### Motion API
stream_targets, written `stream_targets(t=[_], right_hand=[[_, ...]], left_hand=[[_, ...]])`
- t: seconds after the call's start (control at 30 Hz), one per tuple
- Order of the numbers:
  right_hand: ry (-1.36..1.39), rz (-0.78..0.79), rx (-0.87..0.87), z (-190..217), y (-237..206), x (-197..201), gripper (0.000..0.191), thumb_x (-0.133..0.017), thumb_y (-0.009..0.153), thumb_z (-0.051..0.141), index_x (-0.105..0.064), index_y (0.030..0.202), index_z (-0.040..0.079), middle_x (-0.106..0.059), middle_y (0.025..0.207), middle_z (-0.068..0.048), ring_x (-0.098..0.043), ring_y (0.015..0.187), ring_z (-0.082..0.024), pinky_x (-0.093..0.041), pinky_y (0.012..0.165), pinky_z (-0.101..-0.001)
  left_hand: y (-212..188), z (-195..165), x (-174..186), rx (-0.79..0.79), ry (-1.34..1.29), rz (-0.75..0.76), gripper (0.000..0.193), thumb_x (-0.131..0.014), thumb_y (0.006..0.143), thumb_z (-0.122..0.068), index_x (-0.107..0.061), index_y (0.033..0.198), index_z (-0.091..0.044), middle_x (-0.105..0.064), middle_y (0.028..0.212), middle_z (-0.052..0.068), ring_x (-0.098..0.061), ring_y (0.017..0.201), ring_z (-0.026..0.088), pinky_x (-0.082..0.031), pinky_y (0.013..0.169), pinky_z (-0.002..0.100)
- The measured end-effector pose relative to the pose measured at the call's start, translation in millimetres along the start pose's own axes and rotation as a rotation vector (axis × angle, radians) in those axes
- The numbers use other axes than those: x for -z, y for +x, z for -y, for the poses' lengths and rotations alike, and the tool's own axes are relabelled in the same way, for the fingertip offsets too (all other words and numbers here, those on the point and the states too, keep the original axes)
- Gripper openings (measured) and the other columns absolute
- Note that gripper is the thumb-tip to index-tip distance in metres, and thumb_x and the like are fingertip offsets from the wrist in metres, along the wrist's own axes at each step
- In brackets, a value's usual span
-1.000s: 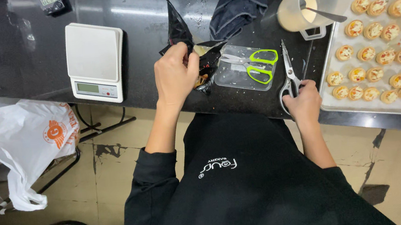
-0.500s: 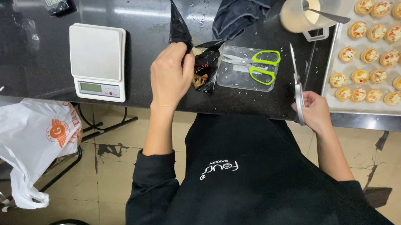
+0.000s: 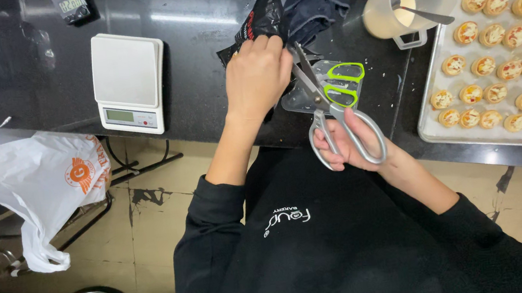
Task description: The person places shredded cheese onto small round pizza bases arranged on a baking tray. They use their hands to distribute cheese from a plastic container and later from a black package, topping each base individually.
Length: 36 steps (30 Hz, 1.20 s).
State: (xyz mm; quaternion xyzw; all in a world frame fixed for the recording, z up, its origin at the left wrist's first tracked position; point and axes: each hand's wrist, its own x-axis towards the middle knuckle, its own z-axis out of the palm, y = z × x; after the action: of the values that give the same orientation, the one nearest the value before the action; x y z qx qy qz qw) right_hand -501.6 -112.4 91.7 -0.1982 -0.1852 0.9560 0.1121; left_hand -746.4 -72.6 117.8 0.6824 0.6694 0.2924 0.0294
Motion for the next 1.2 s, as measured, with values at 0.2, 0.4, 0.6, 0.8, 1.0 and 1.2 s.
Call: stream_targets(t=[0.2,0.4,0.6,0.8,1.0,1.2], right_hand=[[0.296,0.084,-0.044,5.7,16.4,3.1,0.082,-0.048,0.091,0.078,-0.051,0.114,-0.001,-0.049,0.100,-0.009,-0.052,0.074,-0.018,-0.044,0.062,-0.0314],[0.338,0.133,-0.058,14.9,35.1,8.9,0.083,-0.047,0.093,0.078,-0.051,0.114,-0.002,-0.049,0.101,-0.009,-0.052,0.075,-0.018,-0.044,0.063,-0.0314],[-0.163,-0.092,0.054,3.5,34.8,9.0,0.064,-0.039,0.101,0.070,-0.047,0.100,0.007,-0.045,0.085,-0.001,-0.043,0.059,-0.009,-0.037,0.049,-0.0239],[-0.229,-0.162,0.028,0.9,36.1,8.8,0.059,-0.043,0.096,0.068,-0.046,0.096,0.009,-0.042,0.070,0.001,-0.034,0.046,-0.005,-0.028,0.038,-0.0207],[-0.239,-0.144,0.090,18.2,42.3,7.2,0.062,-0.041,0.098,0.069,-0.049,0.095,0.008,-0.043,0.068,0.001,-0.037,0.046,-0.005,-0.031,0.038,-0.0211],[-0.296,-0.256,0.027,31.8,31.7,14.4,0.059,-0.041,0.098,0.067,-0.047,0.091,0.008,-0.043,0.063,0.001,-0.040,0.042,-0.007,-0.035,0.036,-0.0232]], left_hand=[[-5.9,1.2,-4.4,-0.076,-0.024,0.047,0.019,-0.069,0.090,-0.020,-0.060,0.078,-0.008,-0.062,0.079,0.008,-0.064,0.075,0.029,-0.052,0.064,0.043],[-18.4,0.7,2.2,-0.074,-0.128,0.094,0.012,-0.068,0.090,-0.014,-0.059,0.086,-0.007,-0.059,0.083,0.007,-0.063,0.080,0.028,-0.052,0.066,0.041],[-27.9,6.4,4.2,-0.043,-0.208,0.115,0.009,-0.066,0.092,-0.014,-0.059,0.091,-0.008,-0.057,0.092,0.006,-0.064,0.087,0.028,-0.054,0.071,0.041],[-34.3,12.9,11.8,0.087,-0.343,0.209,0.009,-0.062,0.098,-0.013,-0.063,0.100,-0.005,-0.061,0.120,0.008,-0.067,0.092,0.027,-0.056,0.076,0.042],[-45.0,10.5,19.8,-0.071,-0.447,0.207,0.011,-0.062,0.096,-0.015,-0.059,0.096,-0.004,-0.058,0.124,0.010,-0.068,0.098,0.032,-0.055,0.077,0.040],[-47.1,15.1,16.3,0.181,-0.437,0.001,0.011,-0.061,0.099,-0.012,-0.062,0.098,-0.001,-0.063,0.116,0.009,-0.068,0.088,0.028,-0.055,0.075,0.038]])
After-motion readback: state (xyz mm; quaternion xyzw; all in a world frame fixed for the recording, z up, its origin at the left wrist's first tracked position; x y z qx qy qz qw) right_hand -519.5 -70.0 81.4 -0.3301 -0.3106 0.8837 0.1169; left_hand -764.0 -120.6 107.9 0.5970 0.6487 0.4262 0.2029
